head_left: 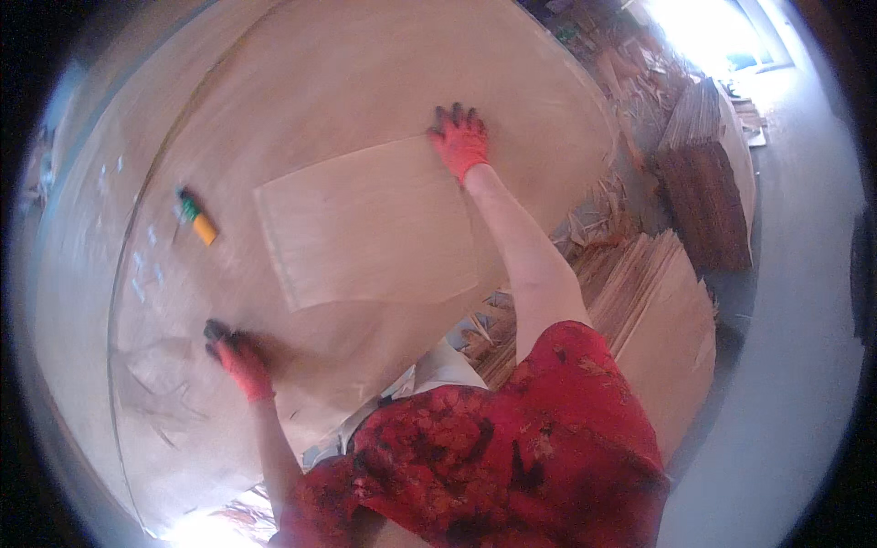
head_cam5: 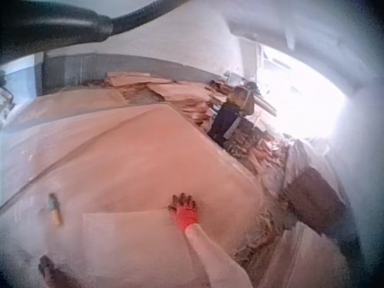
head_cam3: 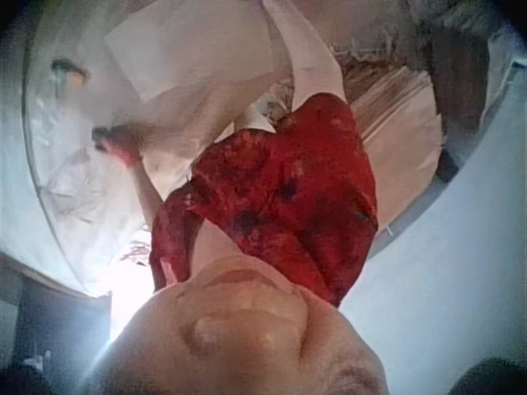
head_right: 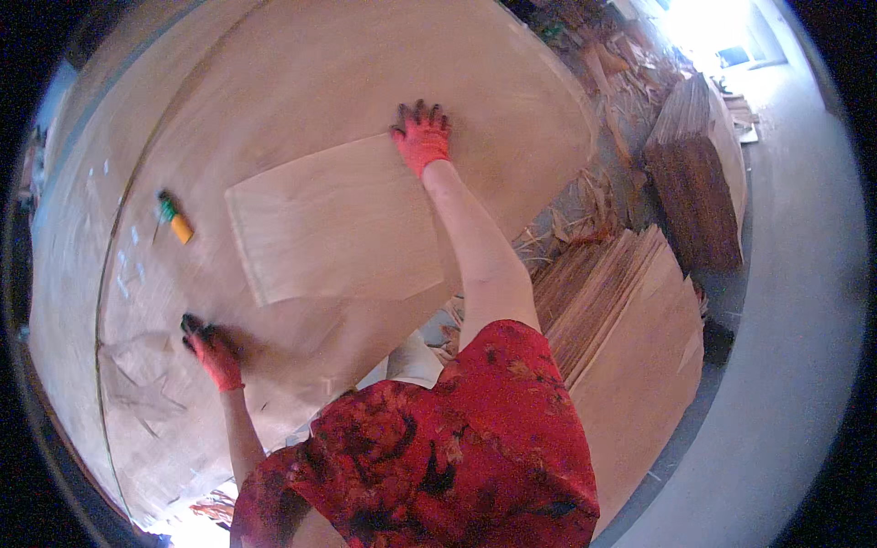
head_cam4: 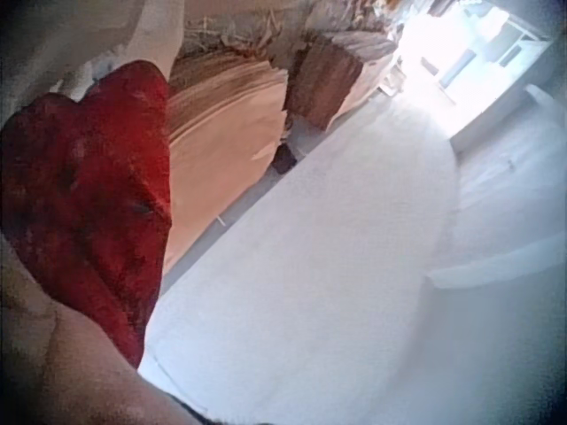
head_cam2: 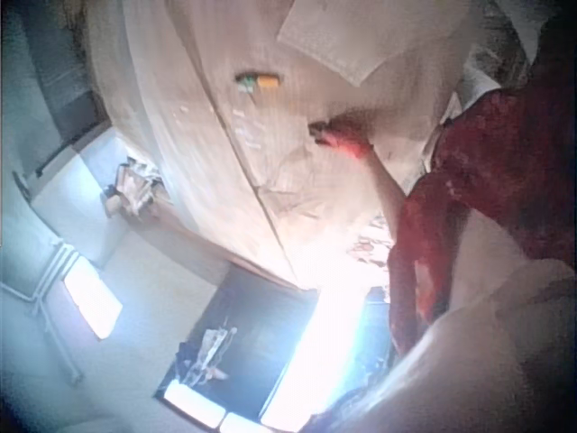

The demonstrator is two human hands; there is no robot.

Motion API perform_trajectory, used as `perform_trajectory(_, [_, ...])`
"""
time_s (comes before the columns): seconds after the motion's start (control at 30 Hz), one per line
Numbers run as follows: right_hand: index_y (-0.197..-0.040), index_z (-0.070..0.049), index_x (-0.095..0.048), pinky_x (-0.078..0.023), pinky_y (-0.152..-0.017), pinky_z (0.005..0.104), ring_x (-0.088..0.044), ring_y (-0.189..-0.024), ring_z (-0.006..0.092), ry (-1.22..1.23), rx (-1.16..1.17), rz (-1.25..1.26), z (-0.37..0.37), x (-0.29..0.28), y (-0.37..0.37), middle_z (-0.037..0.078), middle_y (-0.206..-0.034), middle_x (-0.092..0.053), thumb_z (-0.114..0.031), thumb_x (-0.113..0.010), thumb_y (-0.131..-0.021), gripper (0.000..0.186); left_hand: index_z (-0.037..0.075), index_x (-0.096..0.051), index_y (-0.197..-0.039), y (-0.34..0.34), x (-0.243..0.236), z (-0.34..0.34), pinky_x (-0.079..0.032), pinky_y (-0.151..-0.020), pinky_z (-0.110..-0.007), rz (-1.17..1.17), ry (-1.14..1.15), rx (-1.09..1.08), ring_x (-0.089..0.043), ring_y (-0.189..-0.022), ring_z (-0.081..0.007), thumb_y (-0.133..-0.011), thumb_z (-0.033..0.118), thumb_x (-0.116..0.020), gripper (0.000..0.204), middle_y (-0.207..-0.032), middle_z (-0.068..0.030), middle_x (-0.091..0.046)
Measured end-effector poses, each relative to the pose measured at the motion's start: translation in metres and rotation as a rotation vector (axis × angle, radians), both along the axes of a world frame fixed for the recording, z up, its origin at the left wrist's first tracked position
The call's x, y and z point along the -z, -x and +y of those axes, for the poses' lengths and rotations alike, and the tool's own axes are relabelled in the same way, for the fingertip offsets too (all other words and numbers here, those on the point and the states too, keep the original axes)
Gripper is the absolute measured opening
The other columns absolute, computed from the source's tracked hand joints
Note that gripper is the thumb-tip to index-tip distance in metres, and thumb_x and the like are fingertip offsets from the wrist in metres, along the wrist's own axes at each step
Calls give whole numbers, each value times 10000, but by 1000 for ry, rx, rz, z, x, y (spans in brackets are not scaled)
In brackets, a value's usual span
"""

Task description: The person uses a utility knife to cut wood veneer sheets on a workbench, marking the cuts with a measuring tape and applying tape to the surfaces.

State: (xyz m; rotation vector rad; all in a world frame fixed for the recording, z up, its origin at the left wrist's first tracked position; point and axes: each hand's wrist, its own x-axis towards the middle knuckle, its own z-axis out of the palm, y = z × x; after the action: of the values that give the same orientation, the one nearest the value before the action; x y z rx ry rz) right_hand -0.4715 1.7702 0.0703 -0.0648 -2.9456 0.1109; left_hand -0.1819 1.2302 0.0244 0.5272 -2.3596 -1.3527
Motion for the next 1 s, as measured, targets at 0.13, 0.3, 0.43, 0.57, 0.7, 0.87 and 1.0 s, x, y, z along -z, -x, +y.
perform_trajectory(0.13, [-1501, -243, -418, -132, -1155, 662, -221, -1467, 442, 80, -25, -68, -17, 13, 15, 161, -1597, -298, -580, -495, -928, 669, -18, -348, -1505, -8, -8, -2, -158, -1220, -395, -159, 453, 5, -306, -1463, -316, -1025, 144, -443, 515, -1559, -192, -377])
perform_trajectory(0.3, [-1482, -221, -450, -98, -1163, 658, -205, -1470, 430, 168, -14, -23, -21, 20, 28, 167, -1591, -299, -583, -520, -912, 679, 8, -277, -1543, 1, -4, -13, -187, -1218, -400, -175, 530, 75, -300, -1468, -306, -1016, 161, -435, 572, -1592, -181, -315])
perform_trajectory(0.43, [-1464, -204, -475, -105, -1172, 635, -189, -1470, 416, 223, -35, -2, -14, 19, 38, 160, -1585, -297, -563, -533, -913, 660, 25, -310, -1537, 2, 7, -5, -243, -1203, -396, -119, 401, 25, -318, -1458, -290, -1027, 163, -435, 543, -1580, -163, -337])
perform_trajectory(0.57, [-1466, -198, -465, -106, -1172, 638, -173, -1472, 415, 202, -32, -29, -13, 18, 41, 155, -1587, -290, -555, -511, -926, 649, 17, -325, -1526, 3, 6, 9, -265, -1192, -396, -13, 15, -53, -349, -1437, -282, -1029, 169, -456, 536, -1558, -153, -372])
perform_trajectory(0.7, [-1481, -198, -447, -87, -1162, 663, -179, -1474, 441, 167, -39, -40, -16, 26, 47, 165, -1595, -287, -559, -516, -922, 669, 14, -335, -1521, -2, 18, 7, -272, -1187, -392, -88, 195, -65, -362, -1426, -269, -1017, 155, -478, 542, -1550, -138, -386])
perform_trajectory(0.87, [-1369, -152, -551, -316, -1071, 623, -423, -1324, 424, 255, -194, 52, -37, 21, 38, 158, -1437, -497, -493, -562, -896, 583, 8, -358, -1503, -24, 55, -45, -290, -1179, -383, 44, -278, -82, -382, -1407, -253, -1014, 151, -488, 526, -1535, -132, -409])
perform_trajectory(1.0, [-1271, -73, -607, -436, -1025, 490, -547, -1190, 402, 521, -432, 326, 14, 13, -2, 173, -1304, -607, -273, -631, -886, 435, 18, -424, -1474, 0, 47, -8, -370, -1090, -327, 43, -191, -75, -492, -1260, -199, -999, 61, -488, 481, -1455, -70, -497])
